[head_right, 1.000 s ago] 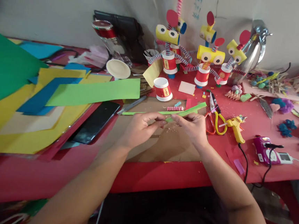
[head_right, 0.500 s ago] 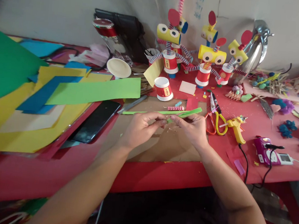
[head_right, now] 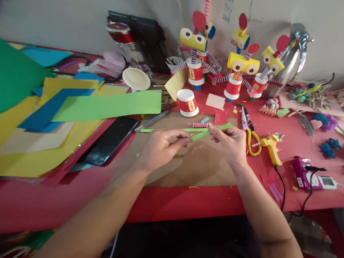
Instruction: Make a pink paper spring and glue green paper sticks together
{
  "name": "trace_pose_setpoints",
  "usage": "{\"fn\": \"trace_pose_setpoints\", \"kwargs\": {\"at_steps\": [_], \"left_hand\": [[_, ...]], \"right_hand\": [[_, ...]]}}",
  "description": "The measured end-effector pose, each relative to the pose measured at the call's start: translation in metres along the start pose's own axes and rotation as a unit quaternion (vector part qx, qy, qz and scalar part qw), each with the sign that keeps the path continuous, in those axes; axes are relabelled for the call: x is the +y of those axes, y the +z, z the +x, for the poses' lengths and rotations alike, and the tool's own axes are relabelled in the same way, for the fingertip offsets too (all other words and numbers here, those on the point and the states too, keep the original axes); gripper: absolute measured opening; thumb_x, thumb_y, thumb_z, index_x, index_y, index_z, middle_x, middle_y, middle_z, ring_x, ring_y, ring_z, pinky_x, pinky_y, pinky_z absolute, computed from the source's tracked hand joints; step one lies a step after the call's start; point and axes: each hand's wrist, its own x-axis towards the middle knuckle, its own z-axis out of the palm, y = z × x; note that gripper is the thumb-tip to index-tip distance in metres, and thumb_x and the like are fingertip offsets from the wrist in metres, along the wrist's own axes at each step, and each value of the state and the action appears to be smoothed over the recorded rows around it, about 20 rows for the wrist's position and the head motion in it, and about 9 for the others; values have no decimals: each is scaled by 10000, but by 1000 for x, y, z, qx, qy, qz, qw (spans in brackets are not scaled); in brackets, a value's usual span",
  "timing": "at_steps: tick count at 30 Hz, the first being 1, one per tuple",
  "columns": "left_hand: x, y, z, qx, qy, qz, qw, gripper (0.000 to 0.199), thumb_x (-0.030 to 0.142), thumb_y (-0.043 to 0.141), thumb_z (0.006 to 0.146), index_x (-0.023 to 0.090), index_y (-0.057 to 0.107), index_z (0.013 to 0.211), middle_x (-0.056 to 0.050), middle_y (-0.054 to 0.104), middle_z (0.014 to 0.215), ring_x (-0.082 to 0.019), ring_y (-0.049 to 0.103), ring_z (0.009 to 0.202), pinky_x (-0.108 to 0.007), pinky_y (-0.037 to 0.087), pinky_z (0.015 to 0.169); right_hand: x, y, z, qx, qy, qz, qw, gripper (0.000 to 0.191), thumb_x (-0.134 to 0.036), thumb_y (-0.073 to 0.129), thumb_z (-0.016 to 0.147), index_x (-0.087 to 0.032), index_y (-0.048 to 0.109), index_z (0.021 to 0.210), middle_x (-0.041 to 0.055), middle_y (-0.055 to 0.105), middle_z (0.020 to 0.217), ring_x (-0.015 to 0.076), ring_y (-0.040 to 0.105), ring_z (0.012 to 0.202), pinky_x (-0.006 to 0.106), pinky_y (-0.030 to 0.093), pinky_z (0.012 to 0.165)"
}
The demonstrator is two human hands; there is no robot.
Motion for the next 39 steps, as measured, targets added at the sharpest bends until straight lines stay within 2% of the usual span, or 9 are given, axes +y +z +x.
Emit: {"fn": "trace_pose_setpoints", "kwargs": {"at_steps": [7, 12, 14, 17, 18, 21, 26, 34, 39], "left_hand": [[-3, 0, 0, -7, -21, 9, 1000, 145, 226, 598, 826, 226, 677, 705, 26, 687, 607, -147, 624, 595, -266, 467, 605], [-4, 0, 0, 33, -36, 2, 999, 156, 232, 591, 829, 226, 658, 688, 29, 686, 621, -145, 628, 614, -260, 478, 625], [-4, 0, -1, 44, -36, -5, 998, 156, 240, 594, 838, 227, 659, 697, 28, 692, 632, -146, 639, 629, -257, 491, 642], [-3, 2, -2, 37, -34, 0, 999, 142, 253, 606, 844, 229, 675, 723, 24, 712, 660, -152, 653, 637, -256, 497, 633], [-2, 3, -3, 31, -31, -1, 999, 139, 253, 608, 845, 230, 681, 729, 21, 719, 672, -154, 658, 640, -256, 499, 628], [-1, 4, -3, 13, -12, -6, 1000, 154, 226, 602, 850, 229, 687, 721, 21, 725, 677, -153, 667, 645, -256, 506, 639], [-1, 1, -3, 15, -1, 33, 999, 164, 209, 584, 858, 243, 691, 738, 22, 727, 679, -158, 658, 663, -269, 507, 660], [-7, 6, -3, 95, 59, 125, 986, 199, 218, 543, 887, 240, 685, 749, -31, 754, 757, -205, 673, 745, -376, 505, 809], [-8, 13, -4, 46, 60, 97, 992, 181, 209, 554, 882, 240, 694, 772, -33, 771, 817, -206, 691, 788, -362, 514, 802]], "right_hand": [[-2, -10, 10, 55, -43, 21, 997, 304, -489, 808, 688, -213, 690, 644, -42, 574, 538, 75, 479, 495, 240, 395, 487], [3, -13, 14, 136, -40, 110, 984, 385, -574, 707, 777, -223, 607, 655, -47, 544, 609, 64, 441, 494, 236, 375, 480], [7, -6, 7, 70, 9, 115, 991, 375, -595, 711, 760, -232, 633, 704, -43, 570, 644, 69, 475, 510, 235, 382, 483], [12, 11, -11, -124, 74, 50, 988, 360, -555, 816, 645, -231, 676, 715, -26, 624, 644, 101, 538, 563, 243, 402, 501], [13, 16, -16, -150, 75, 31, 985, 359, -543, 834, 619, -226, 681, 687, -21, 631, 624, 110, 542, 568, 248, 411, 509], [12, 19, -21, -108, 46, 5, 993, 341, -515, 839, 607, -215, 677, 603, -13, 630, 573, 114, 519, 551, 259, 409, 513], [6, 0, -1, -7, 24, 61, 998, 239, -418, 817, 648, -232, 670, 620, -38, 579, 570, 85, 431, 526, 246, 344, 492], [15, -11, 12, 54, 16, 153, 987, 225, -363, 768, 712, -247, 576, 735, -72, 506, 637, 65, 413, 504, 218, 322, 455], [17, 16, -15, -129, 94, 65, 985, 284, -410, 846, 600, -223, 680, 734, -37, 620, 641, 93, 511, 553, 241, 385, 503]]}}
